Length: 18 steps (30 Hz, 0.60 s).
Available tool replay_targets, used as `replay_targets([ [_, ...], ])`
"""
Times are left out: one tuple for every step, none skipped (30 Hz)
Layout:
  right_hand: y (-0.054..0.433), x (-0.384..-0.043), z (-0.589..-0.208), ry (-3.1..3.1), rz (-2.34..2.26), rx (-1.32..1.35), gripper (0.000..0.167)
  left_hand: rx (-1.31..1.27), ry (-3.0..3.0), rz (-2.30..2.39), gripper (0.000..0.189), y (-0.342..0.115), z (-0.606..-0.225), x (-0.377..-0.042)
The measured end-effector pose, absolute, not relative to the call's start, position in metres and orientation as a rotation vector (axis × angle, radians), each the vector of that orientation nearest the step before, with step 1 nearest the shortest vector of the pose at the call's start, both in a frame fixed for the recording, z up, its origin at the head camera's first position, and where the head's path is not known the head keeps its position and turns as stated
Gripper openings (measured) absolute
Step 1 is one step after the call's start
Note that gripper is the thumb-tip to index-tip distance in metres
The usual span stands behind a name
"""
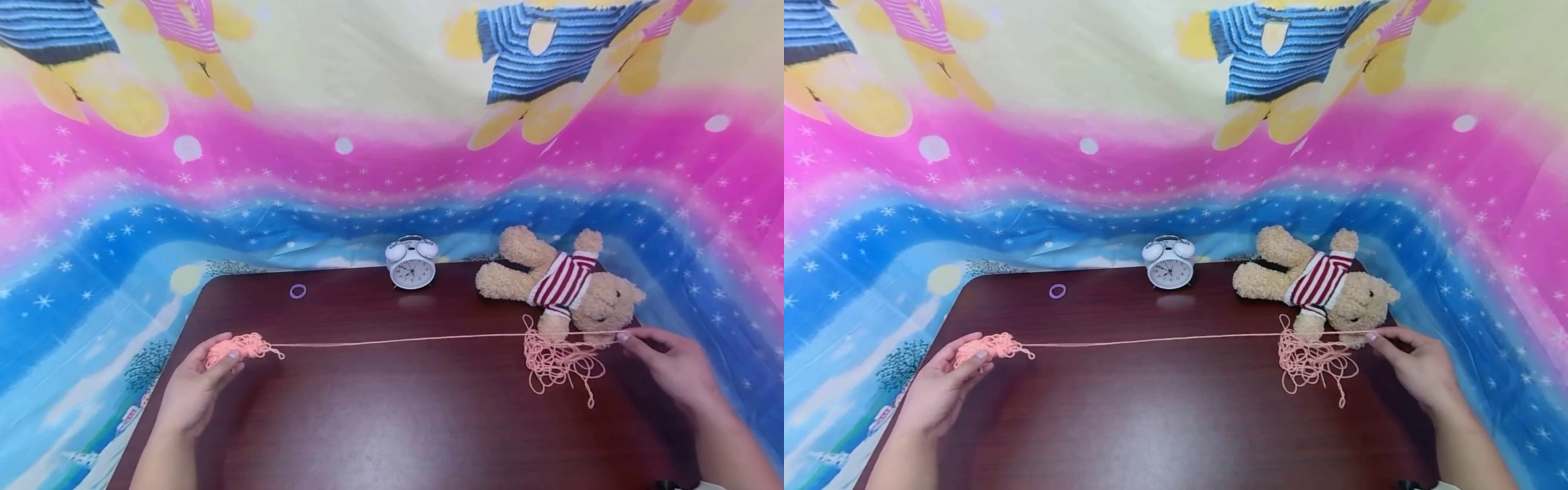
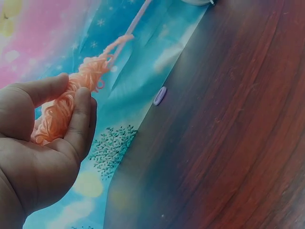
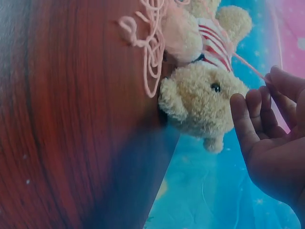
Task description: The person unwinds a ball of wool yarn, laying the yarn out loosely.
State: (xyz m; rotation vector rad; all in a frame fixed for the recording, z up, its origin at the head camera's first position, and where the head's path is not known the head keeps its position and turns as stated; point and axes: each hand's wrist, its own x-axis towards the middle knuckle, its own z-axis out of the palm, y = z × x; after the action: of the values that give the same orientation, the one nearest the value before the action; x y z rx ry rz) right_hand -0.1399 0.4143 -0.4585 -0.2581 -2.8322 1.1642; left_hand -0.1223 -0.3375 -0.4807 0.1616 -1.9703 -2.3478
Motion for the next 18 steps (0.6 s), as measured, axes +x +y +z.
replay_targets([
  [0.416, -0.139, -0.458, -2.84, 1.169, -0.266, 0.043, 0.164, -1.959, -2.346, 0.034, -0.339, -0.48, -0.122],
  [0.417, -0.139, -0.458, -2.842, 1.174, -0.275, 0.044, 0.168, -1.945, -2.346, 0.035, -0.341, -0.48, -0.122],
  [0.418, -0.139, -0.458, -2.843, 1.179, -0.285, 0.044, 0.177, -1.926, -2.352, 0.035, -0.343, -0.479, -0.122],
  [0.419, -0.139, -0.458, -2.844, 1.18, -0.296, 0.044, 0.191, -1.91, -2.352, 0.035, -0.344, -0.478, -0.122],
  [0.419, -0.139, -0.458, -2.842, 1.181, -0.303, 0.045, 0.204, -1.894, -2.35, 0.035, -0.346, -0.478, -0.122],
  [0.42, -0.138, -0.458, -2.839, 1.179, -0.308, 0.044, 0.222, -1.882, -2.346, 0.035, -0.347, -0.477, -0.122],
  [0.42, -0.138, -0.458, -2.837, 1.182, -0.311, 0.044, 0.238, -1.869, -2.344, 0.035, -0.348, -0.476, -0.121],
  [0.42, -0.138, -0.458, -2.834, 1.189, -0.316, 0.044, 0.255, -1.858, -2.342, 0.034, -0.349, -0.475, -0.121],
  [0.42, -0.138, -0.457, -2.834, 1.191, -0.319, 0.045, 0.273, -1.852, -2.336, 0.034, -0.349, -0.475, -0.121],
  [0.419, -0.138, -0.457, -2.833, 1.189, -0.32, 0.045, 0.286, -1.847, -2.329, 0.034, -0.349, -0.474, -0.121],
  [0.419, -0.138, -0.457, -2.837, 1.189, -0.319, 0.045, 0.289, -1.835, -2.332, 0.034, -0.349, -0.474, -0.121],
  [0.418, -0.138, -0.457, -2.839, 1.182, -0.315, 0.045, 0.287, -1.834, -2.331, 0.034, -0.349, -0.474, -0.121],
  [0.417, -0.138, -0.457, -2.842, 1.178, -0.311, 0.046, 0.285, -1.832, -2.331, 0.034, -0.348, -0.474, -0.121],
  [0.416, -0.138, -0.457, -2.842, 1.184, -0.305, 0.047, 0.274, -1.827, -2.334, 0.034, -0.347, -0.474, -0.12],
  [0.414, -0.138, -0.458, -2.845, 1.173, -0.29, 0.048, 0.263, -1.822, -2.34, 0.034, -0.346, -0.474, -0.12],
  [0.412, -0.138, -0.458, -2.848, 1.169, -0.274, 0.049, 0.249, -1.818, -2.346, 0.034, -0.344, -0.474, -0.12],
  [0.41, -0.139, -0.459, -2.85, 1.159, -0.252, 0.049, 0.232, -1.821, -2.349, 0.033, -0.343, -0.474, -0.12],
  [0.408, -0.139, -0.461, -2.85, 1.142, -0.23, 0.049, 0.22, -1.826, -2.348, 0.033, -0.342, -0.474, -0.12],
])
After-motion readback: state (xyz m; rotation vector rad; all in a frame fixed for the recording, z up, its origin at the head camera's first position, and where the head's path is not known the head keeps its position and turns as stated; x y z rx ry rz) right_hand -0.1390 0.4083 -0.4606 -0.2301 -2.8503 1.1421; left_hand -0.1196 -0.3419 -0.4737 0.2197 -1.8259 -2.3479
